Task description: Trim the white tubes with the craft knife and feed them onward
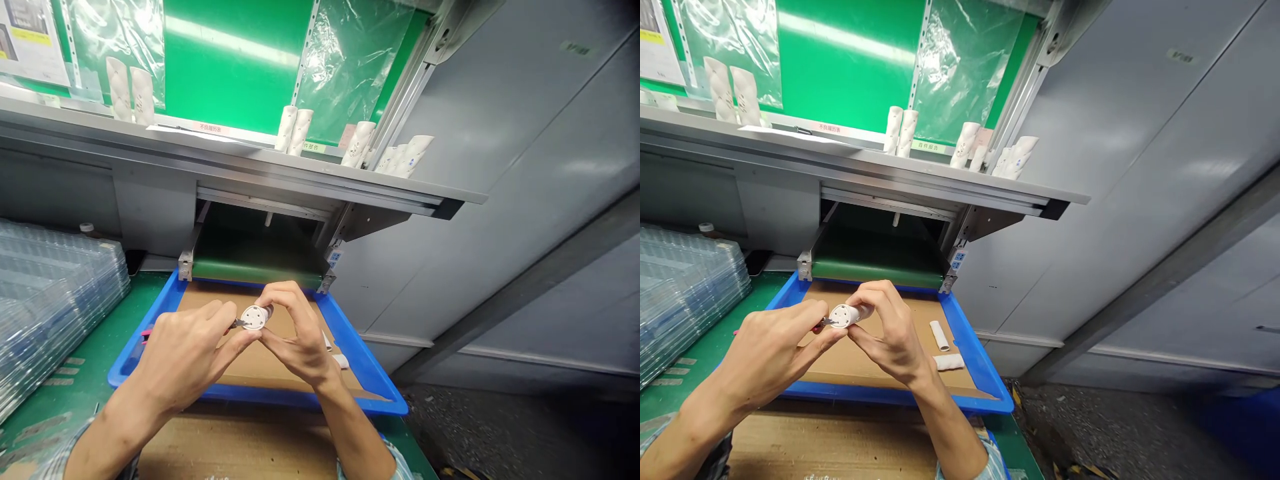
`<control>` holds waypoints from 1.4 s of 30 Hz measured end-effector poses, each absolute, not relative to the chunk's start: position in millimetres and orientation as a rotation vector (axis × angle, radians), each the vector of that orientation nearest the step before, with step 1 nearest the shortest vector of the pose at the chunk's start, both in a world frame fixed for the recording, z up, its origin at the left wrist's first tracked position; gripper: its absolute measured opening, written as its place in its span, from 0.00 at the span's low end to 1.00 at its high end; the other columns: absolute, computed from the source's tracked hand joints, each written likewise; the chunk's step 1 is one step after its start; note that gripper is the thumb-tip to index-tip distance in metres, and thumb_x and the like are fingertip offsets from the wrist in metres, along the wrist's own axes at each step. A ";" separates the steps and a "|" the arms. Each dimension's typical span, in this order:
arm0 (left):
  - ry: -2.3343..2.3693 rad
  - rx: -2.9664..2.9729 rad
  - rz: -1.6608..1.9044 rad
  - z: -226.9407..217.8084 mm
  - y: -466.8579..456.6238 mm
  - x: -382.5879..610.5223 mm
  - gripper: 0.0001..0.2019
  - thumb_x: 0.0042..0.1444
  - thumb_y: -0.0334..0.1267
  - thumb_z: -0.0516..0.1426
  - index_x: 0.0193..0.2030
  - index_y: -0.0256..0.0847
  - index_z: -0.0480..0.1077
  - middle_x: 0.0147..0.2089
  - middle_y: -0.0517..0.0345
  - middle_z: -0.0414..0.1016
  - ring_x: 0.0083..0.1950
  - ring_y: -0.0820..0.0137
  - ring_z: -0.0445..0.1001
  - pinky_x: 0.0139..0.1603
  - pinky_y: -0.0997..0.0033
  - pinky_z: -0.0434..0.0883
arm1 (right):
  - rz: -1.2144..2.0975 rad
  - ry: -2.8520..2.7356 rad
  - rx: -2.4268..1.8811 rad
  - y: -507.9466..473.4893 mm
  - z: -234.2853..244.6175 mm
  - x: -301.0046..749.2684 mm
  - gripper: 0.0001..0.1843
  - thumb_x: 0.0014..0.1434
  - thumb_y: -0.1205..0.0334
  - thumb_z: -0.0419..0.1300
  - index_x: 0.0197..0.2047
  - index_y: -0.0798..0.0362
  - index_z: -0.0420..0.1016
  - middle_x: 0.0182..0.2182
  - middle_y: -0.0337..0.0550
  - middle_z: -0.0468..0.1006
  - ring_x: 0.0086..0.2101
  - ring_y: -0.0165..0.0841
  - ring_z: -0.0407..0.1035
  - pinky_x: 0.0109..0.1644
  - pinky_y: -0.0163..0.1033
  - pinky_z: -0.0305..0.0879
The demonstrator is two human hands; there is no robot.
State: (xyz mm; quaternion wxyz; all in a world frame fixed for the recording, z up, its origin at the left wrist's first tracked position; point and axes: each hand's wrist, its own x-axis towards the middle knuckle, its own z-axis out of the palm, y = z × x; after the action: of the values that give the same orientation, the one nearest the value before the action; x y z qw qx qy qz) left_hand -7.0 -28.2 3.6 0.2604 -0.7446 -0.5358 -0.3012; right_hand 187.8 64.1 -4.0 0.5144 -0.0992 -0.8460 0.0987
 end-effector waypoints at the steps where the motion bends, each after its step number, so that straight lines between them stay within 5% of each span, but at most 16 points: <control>1: -1.457 -2.027 -0.823 2.9 -28.1 -7.3 0.29 0.82 0.54 0.39 0.31 0.45 0.64 0.23 0.64 0.71 0.20 0.70 0.72 0.23 0.64 0.51 | 0.234 -2.031 -0.244 63.7 -3.7 187.9 0.17 0.67 0.73 0.68 0.53 0.47 0.71 0.44 0.44 0.76 0.40 0.38 0.74 0.42 0.41 0.78; 7: -1.490 -2.059 -0.904 -0.3 -27.6 -8.8 0.28 0.80 0.59 0.40 0.36 0.45 0.66 0.28 0.64 0.77 0.24 0.69 0.77 0.25 0.64 0.54 | 0.196 -2.004 -0.248 60.4 -3.6 186.3 0.15 0.68 0.71 0.68 0.52 0.47 0.71 0.42 0.43 0.77 0.39 0.37 0.74 0.39 0.41 0.77; 36: -1.436 -2.062 -0.857 3.2 -27.9 -7.7 0.28 0.82 0.53 0.38 0.32 0.46 0.62 0.23 0.66 0.71 0.20 0.71 0.72 0.24 0.64 0.52 | 0.004 -1.932 -0.262 58.6 -9.7 179.0 0.15 0.69 0.72 0.67 0.52 0.48 0.69 0.41 0.44 0.77 0.39 0.37 0.74 0.39 0.41 0.76; 42: -1.487 -2.120 -0.887 -0.3 -27.0 -8.0 0.26 0.82 0.55 0.39 0.37 0.45 0.64 0.28 0.65 0.76 0.24 0.69 0.76 0.26 0.64 0.53 | -0.056 -1.887 -0.262 58.5 -12.4 177.1 0.15 0.70 0.72 0.66 0.53 0.49 0.68 0.41 0.44 0.76 0.38 0.37 0.73 0.38 0.41 0.76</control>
State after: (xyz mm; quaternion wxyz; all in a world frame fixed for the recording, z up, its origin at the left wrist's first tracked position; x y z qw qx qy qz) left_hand -8.0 -27.0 -0.3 0.2006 -0.7588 -0.5321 -0.3176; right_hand 177.1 58.5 -12.4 0.5794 -0.1119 -0.8069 -0.0240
